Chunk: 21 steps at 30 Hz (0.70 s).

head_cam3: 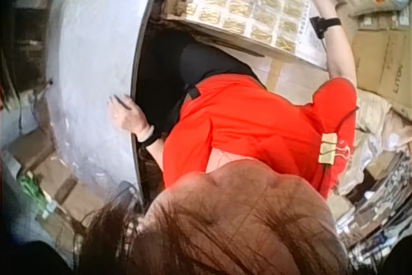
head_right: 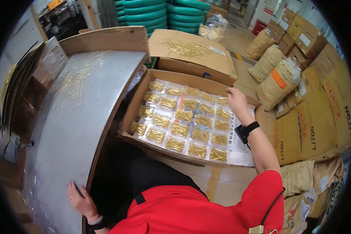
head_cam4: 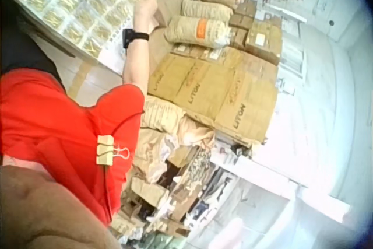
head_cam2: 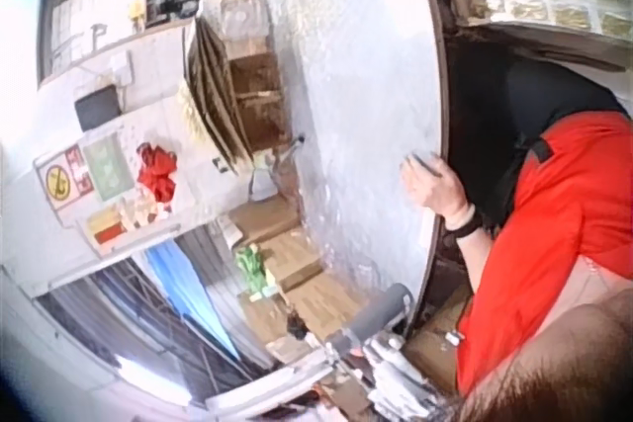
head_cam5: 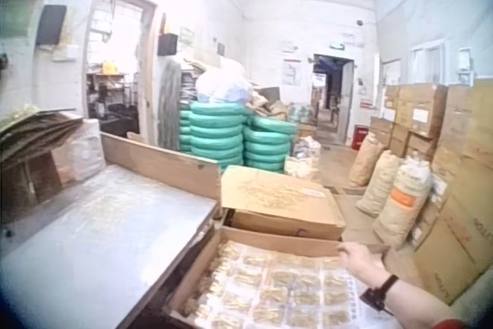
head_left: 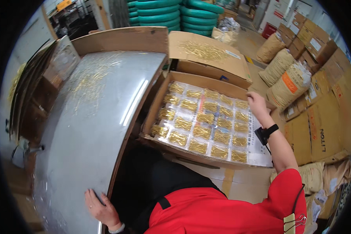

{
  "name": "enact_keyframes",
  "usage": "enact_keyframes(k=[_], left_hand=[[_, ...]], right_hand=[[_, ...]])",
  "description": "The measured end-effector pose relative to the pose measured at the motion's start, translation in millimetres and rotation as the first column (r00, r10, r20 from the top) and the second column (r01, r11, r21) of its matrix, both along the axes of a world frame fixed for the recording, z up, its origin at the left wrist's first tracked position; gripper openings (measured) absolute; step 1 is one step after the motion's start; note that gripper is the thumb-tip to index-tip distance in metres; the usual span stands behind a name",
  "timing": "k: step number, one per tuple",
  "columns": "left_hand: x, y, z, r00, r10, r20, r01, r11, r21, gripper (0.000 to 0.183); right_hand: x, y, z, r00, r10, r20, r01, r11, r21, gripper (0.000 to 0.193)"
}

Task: Counting small gold-colored metal pins and placing them into clear plastic trays, then packing the trays into a larger cardboard box.

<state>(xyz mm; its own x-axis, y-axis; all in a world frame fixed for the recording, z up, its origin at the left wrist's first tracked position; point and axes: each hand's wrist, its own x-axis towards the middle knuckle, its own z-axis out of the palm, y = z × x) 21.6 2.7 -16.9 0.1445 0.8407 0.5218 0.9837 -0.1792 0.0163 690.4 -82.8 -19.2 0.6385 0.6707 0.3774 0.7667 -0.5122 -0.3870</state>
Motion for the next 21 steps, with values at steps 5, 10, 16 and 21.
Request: enact_keyframes(k=[5, 10, 16, 21], left_hand=[[-3.4, 0.1, -2.3, 1.0, 0.012, 0.003, -0.012, 1.0, 0.01, 0.044], [6.2, 5.5, -6.9, 0.998, -0.031, 0.062, 0.03, 0.999, 0.012, 0.046], [1.0, -1.3, 0.7, 0.995, 0.001, 0.095, -0.009, 0.997, 0.08, 0.043], [5.9, -0.3, 6.6, 0.991, -0.026, 0.134, 0.023, 0.999, 0.029, 0.048]], right_hand=[[-182.2, 92.0, 33.7, 0.532, 0.813, -0.237, -0.842, 0.537, -0.048, 0.021], [-314.6, 147.8, 64.5, -0.102, 0.985, -0.139, -0.994, -0.104, -0.01, 0.032], [-354.8, 263.6, 71.3, -0.051, 0.987, -0.152, -0.998, -0.054, -0.02, 0.065], [-334.2, 377.7, 92.7, 0.203, 0.971, -0.13, -0.973, 0.184, -0.141, 0.075]])
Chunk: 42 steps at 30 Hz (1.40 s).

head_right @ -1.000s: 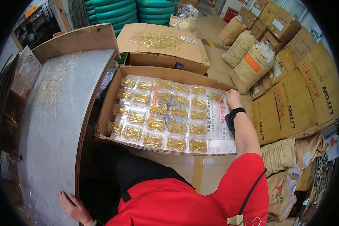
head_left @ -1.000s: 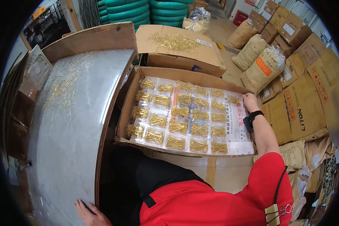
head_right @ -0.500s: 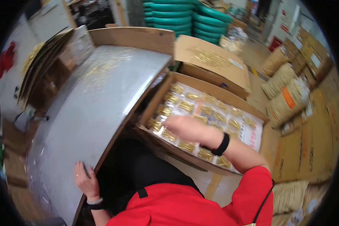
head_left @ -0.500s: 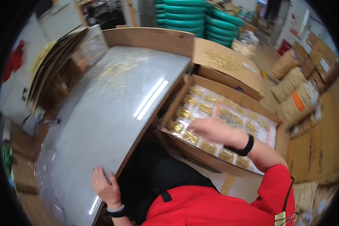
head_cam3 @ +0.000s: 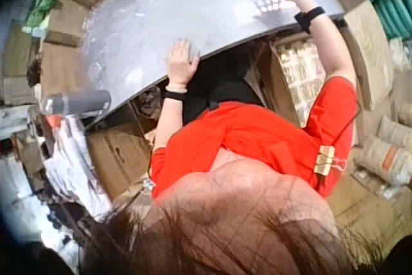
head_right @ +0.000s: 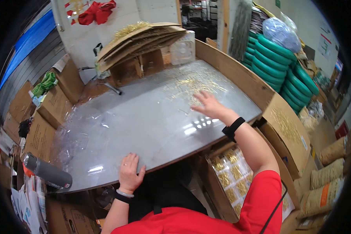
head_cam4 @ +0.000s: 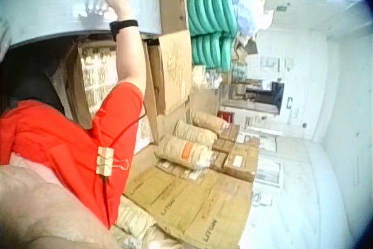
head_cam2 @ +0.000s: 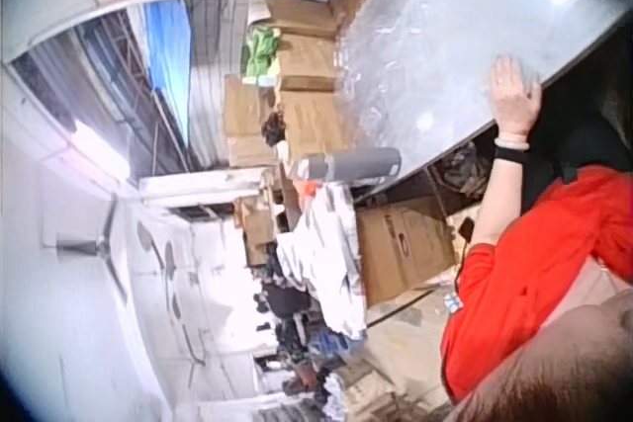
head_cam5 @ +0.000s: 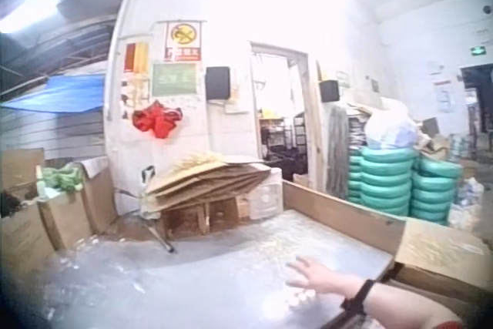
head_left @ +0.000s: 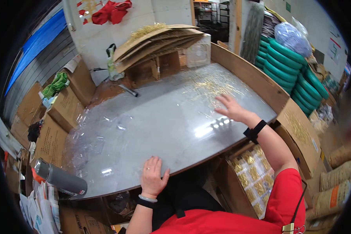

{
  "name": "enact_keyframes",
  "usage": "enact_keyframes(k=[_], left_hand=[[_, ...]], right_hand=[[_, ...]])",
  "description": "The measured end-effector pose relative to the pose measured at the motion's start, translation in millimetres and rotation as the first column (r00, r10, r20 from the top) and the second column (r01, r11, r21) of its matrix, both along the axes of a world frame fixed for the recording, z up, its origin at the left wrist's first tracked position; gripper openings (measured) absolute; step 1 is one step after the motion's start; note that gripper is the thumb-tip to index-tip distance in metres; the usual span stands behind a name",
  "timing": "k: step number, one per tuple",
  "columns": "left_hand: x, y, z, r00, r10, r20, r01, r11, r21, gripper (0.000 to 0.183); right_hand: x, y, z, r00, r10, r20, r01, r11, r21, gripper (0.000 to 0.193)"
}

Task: Counting small gold-colored metal pins and placing them into clear plastic trays, then packing the trays into a larger cardboard box.

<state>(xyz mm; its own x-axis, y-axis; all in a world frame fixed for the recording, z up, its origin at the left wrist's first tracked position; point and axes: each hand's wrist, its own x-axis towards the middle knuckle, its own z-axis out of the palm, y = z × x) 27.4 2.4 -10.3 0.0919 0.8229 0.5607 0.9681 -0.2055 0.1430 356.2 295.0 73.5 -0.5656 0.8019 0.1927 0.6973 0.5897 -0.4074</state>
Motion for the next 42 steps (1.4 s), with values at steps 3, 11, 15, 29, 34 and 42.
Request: enact_keyframes(k=[3, 11, 15, 29, 34, 42], left_hand=[[1.3, -1.2, 3.2, 0.999, 0.003, 0.037, -0.002, 1.0, -0.017, 0.049], [6.9, 0.6, 12.6, 0.997, 0.018, 0.079, -0.012, 0.997, -0.07, 0.049], [3.5, 3.9, 14.0, 0.996, 0.024, 0.08, -0.017, 0.996, -0.091, 0.048], [3.8, 2.6, 12.0, 0.992, 0.123, -0.005, -0.121, 0.97, -0.212, 0.069], [3.4, 1.9, 10.9, 0.979, 0.184, -0.087, -0.203, 0.914, -0.352, 0.077], [2.9, 3.4, 11.3, 0.975, 0.139, -0.172, -0.201, 0.882, -0.427, 0.064]], right_hand=[[3.3, 62.7, 0.1, 0.99, -0.138, 0.013, 0.138, 0.987, -0.079, 0.081], [18.3, 156.8, -26.6, 0.902, -0.291, 0.32, 0.362, 0.912, -0.192, 0.101], [3.5, 155.6, -31.3, 0.829, -0.248, 0.501, 0.381, 0.907, -0.181, 0.101], [-167.6, 1.9, -20.1, 0.833, 0.429, 0.35, -0.36, 0.9, -0.246, 0.088], [-150.9, 94.1, -35.4, 0.964, 0.202, 0.174, -0.19, 0.978, -0.083, 0.083], [-30.4, 320.1, -57.3, 0.811, -0.461, 0.361, 0.518, 0.852, -0.075, 0.087]])
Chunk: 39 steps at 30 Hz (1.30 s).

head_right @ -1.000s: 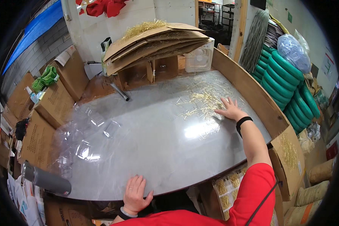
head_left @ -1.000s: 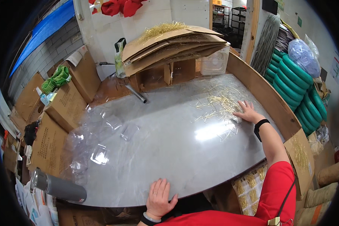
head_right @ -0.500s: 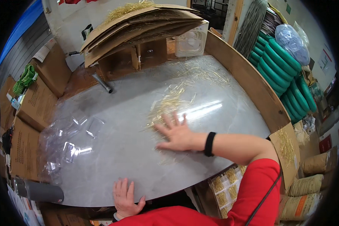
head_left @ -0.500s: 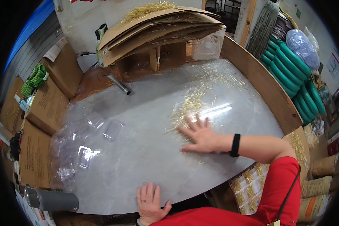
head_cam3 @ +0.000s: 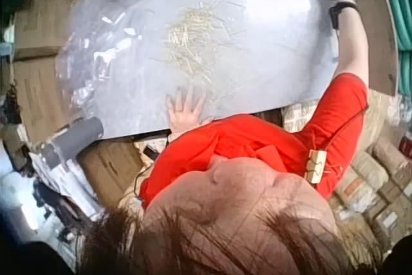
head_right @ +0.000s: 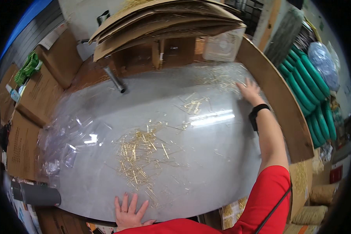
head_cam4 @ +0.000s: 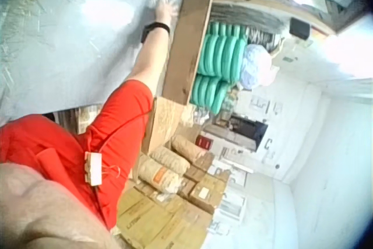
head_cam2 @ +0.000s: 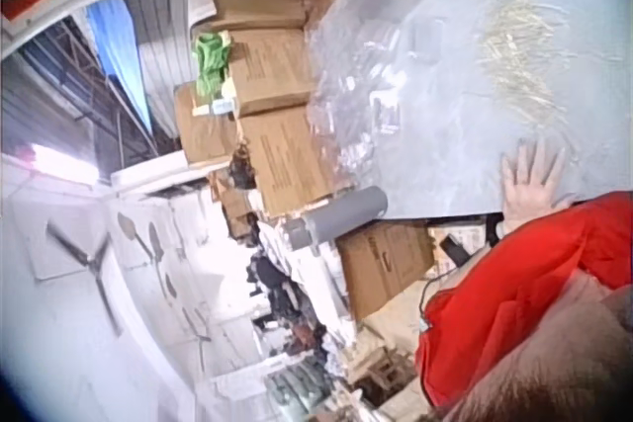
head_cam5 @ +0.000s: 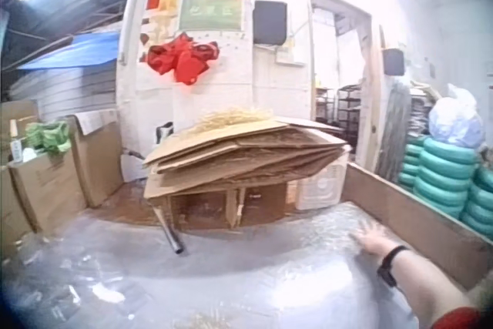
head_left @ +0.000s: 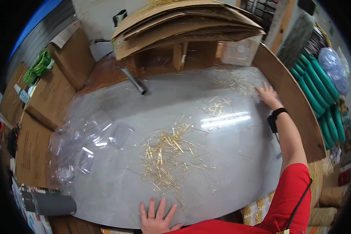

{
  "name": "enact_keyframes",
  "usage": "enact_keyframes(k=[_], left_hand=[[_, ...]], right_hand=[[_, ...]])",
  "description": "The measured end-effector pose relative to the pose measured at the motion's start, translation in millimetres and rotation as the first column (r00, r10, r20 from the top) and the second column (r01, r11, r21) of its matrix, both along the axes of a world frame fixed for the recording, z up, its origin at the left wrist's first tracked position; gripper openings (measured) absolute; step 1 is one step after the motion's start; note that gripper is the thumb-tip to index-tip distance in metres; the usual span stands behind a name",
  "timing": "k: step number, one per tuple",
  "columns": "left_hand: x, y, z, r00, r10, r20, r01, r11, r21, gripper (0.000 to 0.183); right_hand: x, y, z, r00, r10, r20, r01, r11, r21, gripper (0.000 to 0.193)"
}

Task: Counting small gold-colored metal pins and placing them into clear plastic trays, then packing the trays into a larger cardboard box.

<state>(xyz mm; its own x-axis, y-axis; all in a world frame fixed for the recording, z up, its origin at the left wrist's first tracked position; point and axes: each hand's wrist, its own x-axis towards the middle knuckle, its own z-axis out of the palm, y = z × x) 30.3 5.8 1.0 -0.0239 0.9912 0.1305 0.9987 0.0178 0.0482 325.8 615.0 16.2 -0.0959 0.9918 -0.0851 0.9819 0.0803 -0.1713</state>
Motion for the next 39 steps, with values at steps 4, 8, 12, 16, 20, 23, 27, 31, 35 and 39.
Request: enact_keyframes(k=[4, 8, 12, 16, 20, 23, 27, 31, 35, 39], left_hand=[[-1.4, -2.7, -6.3, 0.983, -0.022, -0.18, 0.023, 1.0, 0.004, 0.043], [-4.4, -7.1, -13.5, 0.962, -0.018, -0.272, 0.023, 1.0, 0.013, 0.034], [-3.9, -4.5, -6.6, 0.978, -0.016, -0.208, 0.022, 0.999, 0.026, 0.038], [6.5, 11.8, 9.9, 0.999, 0.019, -0.047, -0.02, 1.0, -0.022, 0.052], [4.5, 8.1, 10.8, 0.999, 0.049, 0.021, -0.05, 0.998, 0.04, 0.061], [4.3, 7.3, 7.8, 1.0, -0.01, 0.011, 0.009, 0.997, 0.08, 0.069], [2.0, 5.7, 6.1, 0.999, -0.051, -0.002, 0.051, 0.996, 0.076, 0.067], [0.8, 3.1, 2.9, 0.999, -0.017, -0.041, 0.021, 0.995, 0.096, 0.068], [-0.9, 3.8, 4.0, 1.0, -0.012, -0.027, 0.015, 0.992, 0.128, 0.066], [-1.6, 6.4, 8.2, 1.0, -0.027, 0.01, 0.025, 0.986, 0.165, 0.066]], right_hand=[[-3.5, 40.6, -7.5, 0.984, -0.152, -0.095, 0.136, 0.978, -0.155, 0.093], [-72.2, 32.8, 6.7, 0.99, 0.131, -0.051, -0.14, 0.955, -0.263, 0.099], [-119.2, 35.4, -9.1, 0.983, 0.181, 0.026, -0.174, 0.968, -0.183, 0.1], [-150.1, -56.9, 26.7, 0.954, 0.255, 0.158, -0.23, 0.96, -0.162, 0.098], [-155.8, -92.7, 19.4, 0.955, 0.263, 0.138, -0.243, 0.959, -0.146, 0.097], [-130.4, -91.6, 22.9, 0.972, 0.208, 0.107, -0.198, 0.976, -0.093, 0.092], [-92.8, -91.5, 16.7, 0.999, 0.017, 0.039, -0.012, 0.993, -0.114, 0.086], [-128.5, -163.1, 17.1, 0.96, 0.268, 0.084, -0.243, 0.942, -0.233, 0.089], [-178.0, -233.7, 25.9, 0.771, 0.63, 0.098, -0.592, 0.765, -0.255, 0.092], [-222.6, -262.7, 40.8, 0.63, 0.775, 0.043, -0.757, 0.626, -0.187, 0.091]])
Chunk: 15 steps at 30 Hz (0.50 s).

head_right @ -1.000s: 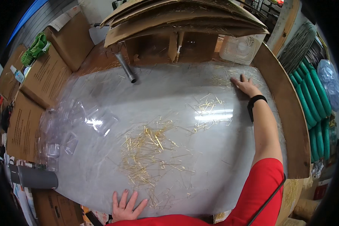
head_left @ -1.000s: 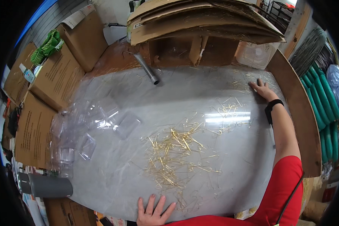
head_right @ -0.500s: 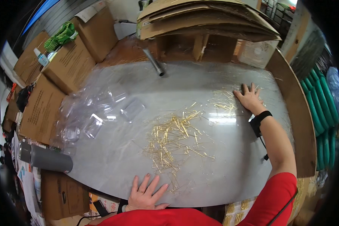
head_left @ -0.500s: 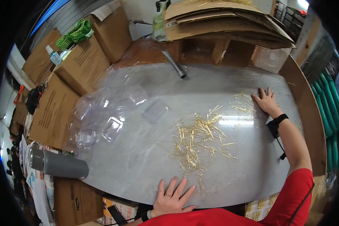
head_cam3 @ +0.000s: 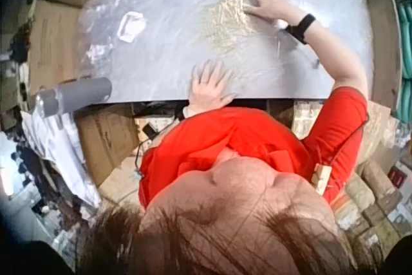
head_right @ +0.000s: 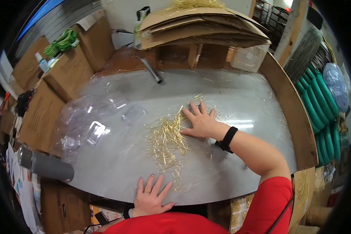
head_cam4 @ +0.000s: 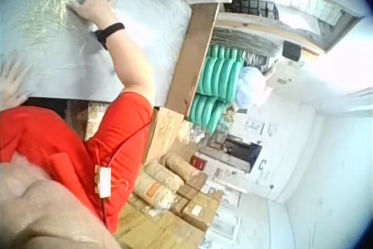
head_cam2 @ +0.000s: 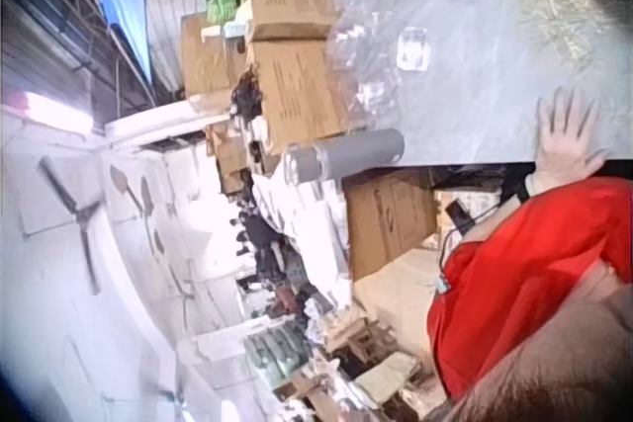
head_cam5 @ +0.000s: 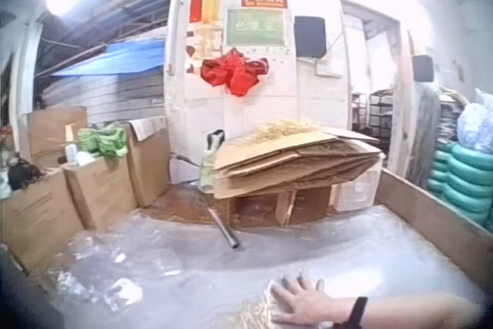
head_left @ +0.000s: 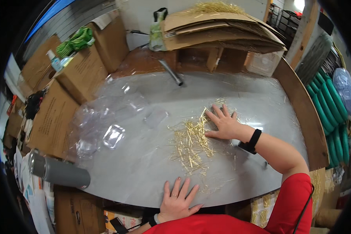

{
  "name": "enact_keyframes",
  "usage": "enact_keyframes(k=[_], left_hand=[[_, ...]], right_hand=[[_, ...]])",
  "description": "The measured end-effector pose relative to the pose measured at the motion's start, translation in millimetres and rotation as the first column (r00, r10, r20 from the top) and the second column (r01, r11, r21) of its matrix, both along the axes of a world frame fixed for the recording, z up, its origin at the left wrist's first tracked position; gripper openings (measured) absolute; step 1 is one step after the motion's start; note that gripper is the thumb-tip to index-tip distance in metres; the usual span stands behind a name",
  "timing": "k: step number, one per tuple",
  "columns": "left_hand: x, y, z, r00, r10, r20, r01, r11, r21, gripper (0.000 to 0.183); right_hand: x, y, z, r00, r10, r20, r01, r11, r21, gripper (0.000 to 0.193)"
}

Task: Counting small gold-colored metal pins and placing them into clear plastic trays, then packing the trays into a larger cardboard box.

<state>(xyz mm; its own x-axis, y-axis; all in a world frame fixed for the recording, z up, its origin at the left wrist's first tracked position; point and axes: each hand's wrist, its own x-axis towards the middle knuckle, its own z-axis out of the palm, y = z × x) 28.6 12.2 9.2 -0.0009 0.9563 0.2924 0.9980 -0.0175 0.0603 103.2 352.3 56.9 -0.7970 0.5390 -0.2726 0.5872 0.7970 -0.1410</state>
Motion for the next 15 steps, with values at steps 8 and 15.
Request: enact_keyframes(k=[8, 15], left_hand=[[2.0, -6.7, -1.2, 0.998, -0.026, 0.054, 0.02, 0.993, 0.113, 0.064], [-2.9, -14.9, -8.9, 0.968, -0.076, 0.241, 0.036, 0.986, 0.165, 0.065]], right_hand=[[-129.5, -36.0, -14.5, 0.746, 0.541, -0.388, -0.408, 0.832, 0.376, 0.046], [-168.2, -90.6, 6.5, 0.879, 0.451, -0.153, -0.379, 0.858, 0.347, 0.035]])
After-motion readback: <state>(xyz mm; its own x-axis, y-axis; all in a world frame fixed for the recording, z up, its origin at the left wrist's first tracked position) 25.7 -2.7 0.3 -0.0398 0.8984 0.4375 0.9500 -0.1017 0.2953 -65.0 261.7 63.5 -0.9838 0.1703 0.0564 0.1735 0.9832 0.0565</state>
